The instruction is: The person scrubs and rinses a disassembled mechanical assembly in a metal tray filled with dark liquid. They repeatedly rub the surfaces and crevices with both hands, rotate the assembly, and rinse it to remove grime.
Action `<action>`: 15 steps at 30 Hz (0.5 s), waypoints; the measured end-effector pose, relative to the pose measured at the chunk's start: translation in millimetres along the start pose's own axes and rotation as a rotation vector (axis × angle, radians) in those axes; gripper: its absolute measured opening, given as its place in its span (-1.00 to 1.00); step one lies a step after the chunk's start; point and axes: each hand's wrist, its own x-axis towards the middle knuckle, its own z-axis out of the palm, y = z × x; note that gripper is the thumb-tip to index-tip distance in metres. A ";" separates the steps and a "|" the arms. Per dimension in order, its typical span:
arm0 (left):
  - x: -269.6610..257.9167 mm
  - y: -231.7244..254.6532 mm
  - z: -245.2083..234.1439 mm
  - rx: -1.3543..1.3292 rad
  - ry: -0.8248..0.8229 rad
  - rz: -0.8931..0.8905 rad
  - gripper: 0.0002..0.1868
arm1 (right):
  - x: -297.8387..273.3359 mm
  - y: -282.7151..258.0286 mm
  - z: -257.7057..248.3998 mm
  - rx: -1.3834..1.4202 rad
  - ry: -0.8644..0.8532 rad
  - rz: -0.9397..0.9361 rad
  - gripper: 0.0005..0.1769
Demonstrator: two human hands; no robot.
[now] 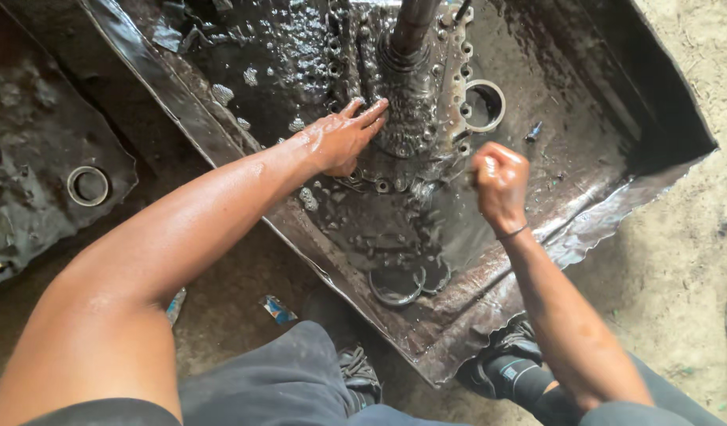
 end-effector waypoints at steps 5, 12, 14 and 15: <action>-0.4 -0.3 1.1 0.006 0.004 0.001 -0.02 | -16.7 84.7 -15.0 -0.788 0.293 -0.368 -0.64; 4.5 -0.6 1.8 0.094 -0.003 0.007 -0.01 | -50.1 115.8 -7.0 -1.052 -0.268 -0.417 -0.49; 3.2 -1.4 5.6 0.111 0.018 0.022 -0.02 | -46.3 117.3 -11.4 -0.943 -0.173 -0.433 -0.53; 3.0 -1.5 7.3 0.103 0.008 0.015 -0.03 | -43.5 117.1 -16.1 -0.932 0.021 -0.457 -0.57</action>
